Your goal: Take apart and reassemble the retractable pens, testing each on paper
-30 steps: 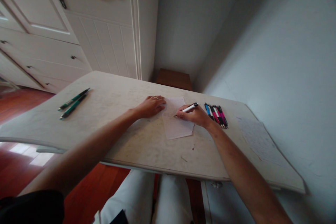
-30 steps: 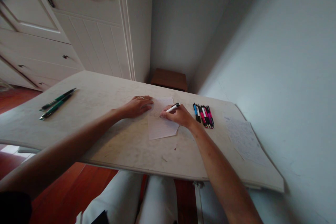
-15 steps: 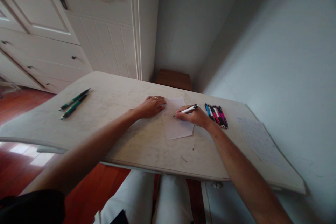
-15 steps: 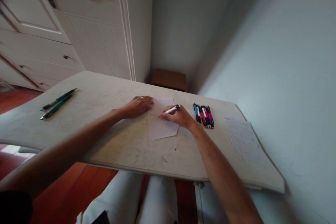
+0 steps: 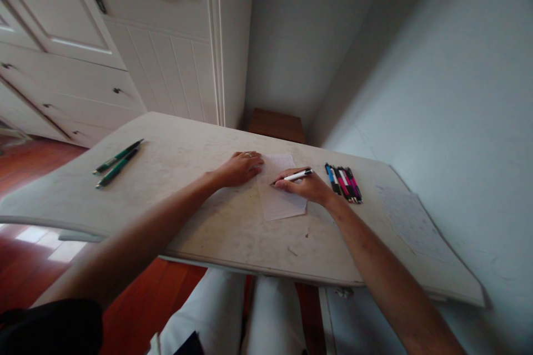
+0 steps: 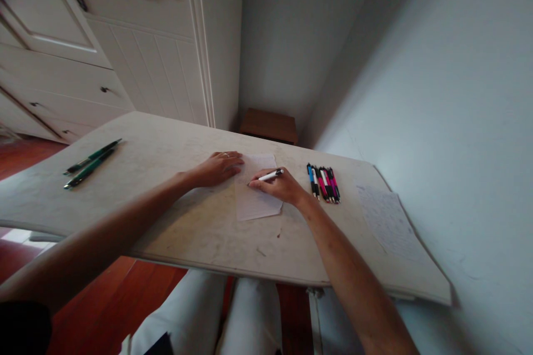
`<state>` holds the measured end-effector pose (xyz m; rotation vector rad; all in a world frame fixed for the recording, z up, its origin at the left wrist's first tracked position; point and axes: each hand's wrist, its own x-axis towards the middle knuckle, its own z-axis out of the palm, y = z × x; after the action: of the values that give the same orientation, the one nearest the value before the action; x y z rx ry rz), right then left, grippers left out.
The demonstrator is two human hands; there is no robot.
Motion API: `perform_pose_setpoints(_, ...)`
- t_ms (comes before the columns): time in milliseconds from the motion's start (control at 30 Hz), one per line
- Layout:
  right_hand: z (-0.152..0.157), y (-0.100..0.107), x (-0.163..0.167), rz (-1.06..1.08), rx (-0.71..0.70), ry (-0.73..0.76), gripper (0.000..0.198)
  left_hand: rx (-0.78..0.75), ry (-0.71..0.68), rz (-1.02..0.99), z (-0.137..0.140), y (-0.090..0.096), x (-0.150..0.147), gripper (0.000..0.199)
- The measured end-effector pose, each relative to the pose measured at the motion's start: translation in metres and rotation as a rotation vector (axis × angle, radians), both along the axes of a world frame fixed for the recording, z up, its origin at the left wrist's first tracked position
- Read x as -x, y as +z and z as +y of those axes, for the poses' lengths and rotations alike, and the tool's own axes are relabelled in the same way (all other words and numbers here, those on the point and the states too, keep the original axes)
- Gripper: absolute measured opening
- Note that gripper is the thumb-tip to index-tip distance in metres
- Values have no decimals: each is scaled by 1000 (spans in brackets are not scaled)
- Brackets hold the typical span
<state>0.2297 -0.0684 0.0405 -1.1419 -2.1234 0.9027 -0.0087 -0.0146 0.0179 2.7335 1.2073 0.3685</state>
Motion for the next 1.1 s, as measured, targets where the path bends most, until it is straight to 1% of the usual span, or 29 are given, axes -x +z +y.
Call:
perform_pose_setpoints(200, -1, -5, 4, 9, 27, 12, 29, -6, -20, -23, 1, -1, 0, 36)
perform_pose_setpoints(333, -3, -5, 8, 12, -16, 10, 26, -4, -21, -23, 1, -2, 0, 36)
perform_pose_setpoints(633, -7, -3, 17, 37, -62, 29, 20, -16, -20, -23, 3, -4, 1, 37)
perform_pose_setpoints(800, -8, -3, 18, 2, -99, 44, 18, -10, -16, -25, 3, -5, 2, 36)
perform_pose_setpoints(967, -2, -2, 10, -87, -135, -37, 21, -10, -18, -24, 2, -4, 2, 37)
perform_pose_setpoints(1100, 3, -1, 2, -89, -137, -143, 31, -15, -18, -24, 3, -4, 2, 37)
